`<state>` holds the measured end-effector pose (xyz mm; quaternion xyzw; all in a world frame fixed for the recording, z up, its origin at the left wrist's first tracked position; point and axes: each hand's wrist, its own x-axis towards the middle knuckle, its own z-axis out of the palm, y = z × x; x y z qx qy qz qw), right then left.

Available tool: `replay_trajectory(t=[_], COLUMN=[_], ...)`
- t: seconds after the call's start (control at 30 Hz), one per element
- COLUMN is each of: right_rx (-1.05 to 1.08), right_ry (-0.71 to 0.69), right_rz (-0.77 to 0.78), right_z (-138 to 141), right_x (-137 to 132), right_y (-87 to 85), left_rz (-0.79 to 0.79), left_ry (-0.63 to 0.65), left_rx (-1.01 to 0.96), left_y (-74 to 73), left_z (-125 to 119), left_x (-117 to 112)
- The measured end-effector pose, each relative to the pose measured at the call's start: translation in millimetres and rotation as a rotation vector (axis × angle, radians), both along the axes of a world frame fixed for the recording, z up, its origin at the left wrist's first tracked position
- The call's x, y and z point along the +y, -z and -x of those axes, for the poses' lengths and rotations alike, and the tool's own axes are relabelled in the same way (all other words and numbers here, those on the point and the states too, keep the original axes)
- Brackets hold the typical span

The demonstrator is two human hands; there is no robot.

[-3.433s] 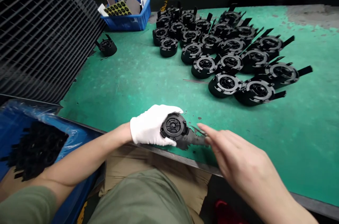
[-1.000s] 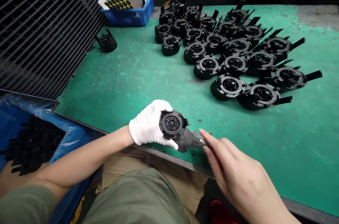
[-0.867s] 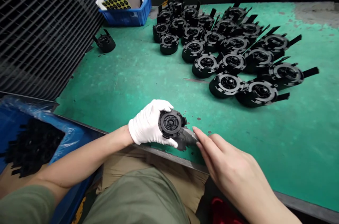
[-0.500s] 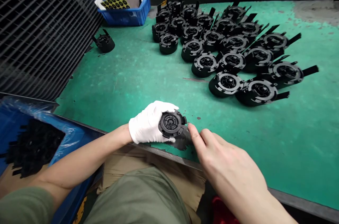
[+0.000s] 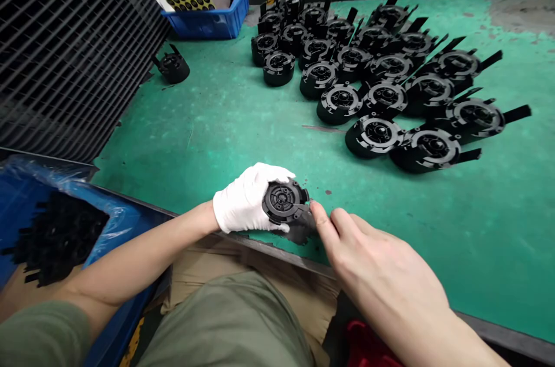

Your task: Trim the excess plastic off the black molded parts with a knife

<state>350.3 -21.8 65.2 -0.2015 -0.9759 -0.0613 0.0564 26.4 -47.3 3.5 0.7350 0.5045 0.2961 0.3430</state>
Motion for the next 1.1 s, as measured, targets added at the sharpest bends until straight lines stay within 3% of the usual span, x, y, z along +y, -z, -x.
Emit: replay_trajectory(t=[0.27,0.37,0.47,0.63,0.8,0.97,1.1], right_rx=[0.031,0.067,0.147,0.280,0.272,0.249,0.218], right_ry=[-0.085,-0.051,0.083,0.160,0.147,0.143,0.112], right_rz=[-0.067,0.057,0.194,0.311,0.142,0.064,0.055], right_z=[14.9,6.2,-8.5,-16.4,-1.3,10.0,13.1], right_x=[-4.3,10.9,19.4,-6.3,-27.0,-22.8,-22.7], right_y=[-9.9,-5.8,4.7,22.6,29.5,22.5,13.8], left_rz=[-0.001,-0.027,-0.028,0.071,0.012,-0.141,-0.122], left_ry=[0.001,-0.055,-0.185,-0.209,-0.076,0.096,0.106], left_rx=[0.029,0.069,0.105,0.209,0.303,0.098,0.052], left_y=[1.9,6.5,5.2,-12.8,-13.4,5.7,13.9], left_z=[-0.4,-4.3,-9.9,-7.5,11.0,16.4,12.0], left_x=[-0.4,-1.9,-8.7,-32.3,-31.3,-7.0,-0.2])
